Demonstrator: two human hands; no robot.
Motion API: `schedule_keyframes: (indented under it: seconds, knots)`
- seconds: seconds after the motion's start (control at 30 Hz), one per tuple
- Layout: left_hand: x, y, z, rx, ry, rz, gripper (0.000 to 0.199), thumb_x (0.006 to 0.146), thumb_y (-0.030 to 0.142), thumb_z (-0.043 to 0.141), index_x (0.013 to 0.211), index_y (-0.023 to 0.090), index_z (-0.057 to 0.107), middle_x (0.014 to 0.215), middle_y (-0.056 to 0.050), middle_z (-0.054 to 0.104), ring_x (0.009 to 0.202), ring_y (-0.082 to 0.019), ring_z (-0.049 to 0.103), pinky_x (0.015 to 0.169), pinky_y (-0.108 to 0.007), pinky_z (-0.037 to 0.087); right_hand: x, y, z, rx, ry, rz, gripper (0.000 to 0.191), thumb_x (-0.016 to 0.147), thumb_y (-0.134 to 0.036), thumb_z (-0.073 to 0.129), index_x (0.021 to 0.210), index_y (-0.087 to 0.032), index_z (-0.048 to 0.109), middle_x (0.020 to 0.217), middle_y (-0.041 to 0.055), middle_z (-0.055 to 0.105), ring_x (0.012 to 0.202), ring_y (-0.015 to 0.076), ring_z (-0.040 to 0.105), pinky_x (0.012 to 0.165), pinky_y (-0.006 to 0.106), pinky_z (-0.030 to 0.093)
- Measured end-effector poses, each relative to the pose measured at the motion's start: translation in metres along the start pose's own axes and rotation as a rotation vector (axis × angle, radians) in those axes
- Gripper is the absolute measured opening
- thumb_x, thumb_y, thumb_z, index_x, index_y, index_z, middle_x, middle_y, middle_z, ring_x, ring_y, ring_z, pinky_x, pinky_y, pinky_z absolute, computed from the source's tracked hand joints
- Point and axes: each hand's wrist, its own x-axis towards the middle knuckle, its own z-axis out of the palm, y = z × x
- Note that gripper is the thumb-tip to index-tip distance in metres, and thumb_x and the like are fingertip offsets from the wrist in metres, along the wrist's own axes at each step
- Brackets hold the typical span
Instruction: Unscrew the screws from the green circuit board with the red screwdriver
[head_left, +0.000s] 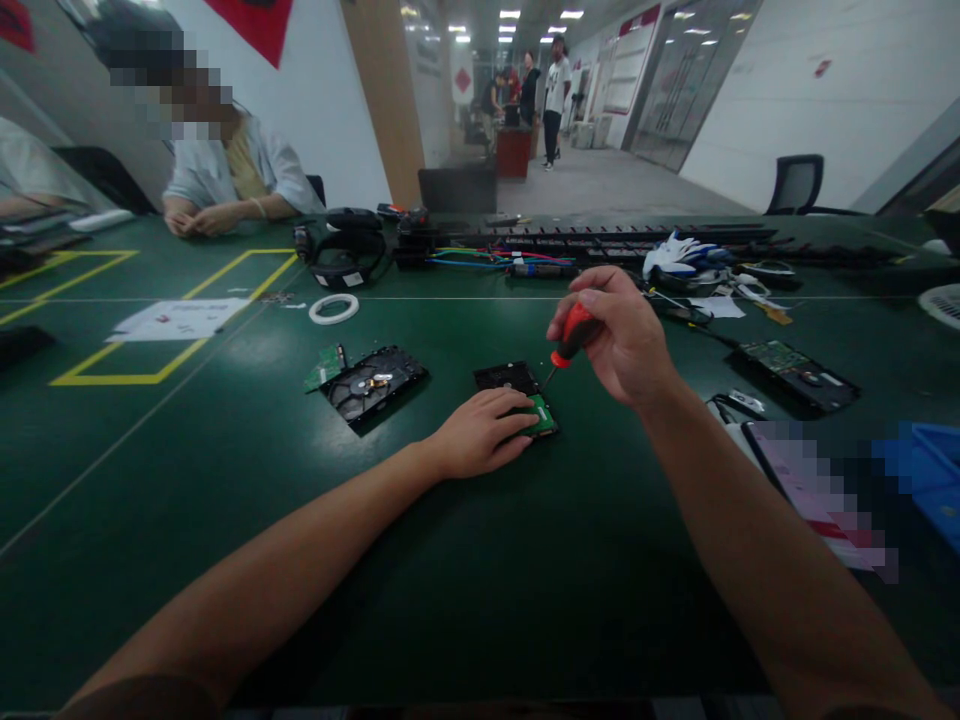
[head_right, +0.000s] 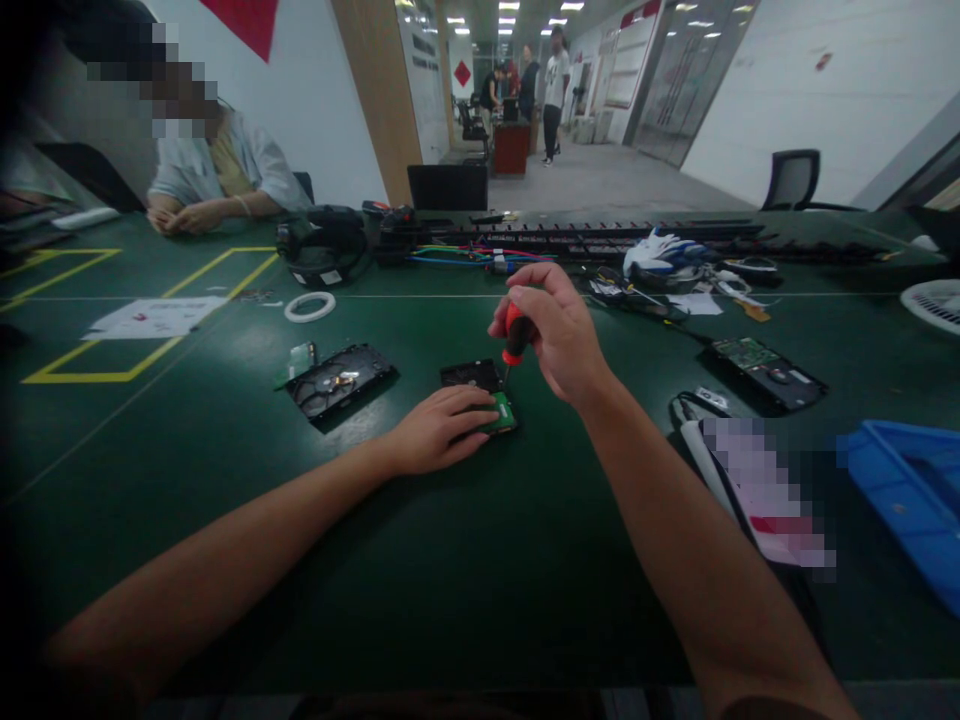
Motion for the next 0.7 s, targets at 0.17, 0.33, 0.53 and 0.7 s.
schedule_keyframes:
  seconds: [0.17,0.33,0.53,0.7]
  knots:
    - [0.0004,0.0003,-0.0006,-0.007,0.002,0.006,0.035,0.110,0.037,0.056,0.138,0.019,0.070,0.145,-0.016,0.067,0.139,-0.032,0.063,0.120,-0.058,0.051,-0.0008,-0.0011,0.0010,-0.041,0.011,-0.029,0.018,0.094,-0.041,0.068,0.091,-0.024,0.073,0.078,-0.0009,0.066,0.072,0.0148,0.067,0.072,0.031,0.058]
    - [0.0000,-0.0001,-0.0005,-0.020,-0.001,-0.002,0.035,0.110,0.036,0.057,0.139,0.020,0.069,0.146,-0.016,0.067,0.139,-0.032,0.063,0.120,-0.059,0.051,-0.0022,-0.0010,0.0010,-0.043,-0.006,-0.007,0.032,0.093,-0.055,0.072,0.084,-0.025,0.068,0.081,0.0012,0.069,0.074,0.0173,0.068,0.070,0.033,0.059]
    - [-0.0003,-0.0007,0.0001,-0.016,-0.005,0.005,0.036,0.110,0.036,0.057,0.139,0.018,0.069,0.146,-0.016,0.067,0.140,-0.032,0.063,0.121,-0.058,0.051,-0.0019,-0.0028,0.0009,0.015,-0.014,0.011,0.035,0.095,-0.057,0.061,0.087,-0.025,0.073,0.082,0.0033,0.067,0.073,0.0193,0.066,0.070,0.036,0.059]
    - [-0.0005,-0.0009,0.0009,-0.017,-0.009,-0.010,0.036,0.109,0.036,0.058,0.139,0.020,0.069,0.145,-0.015,0.067,0.140,-0.032,0.062,0.121,-0.058,0.051,0.0004,-0.0032,-0.0028,-0.067,-0.006,-0.009,0.028,0.093,-0.046,0.064,0.104,-0.025,0.079,0.081,0.0015,0.067,0.077,0.0191,0.065,0.073,0.033,0.058]
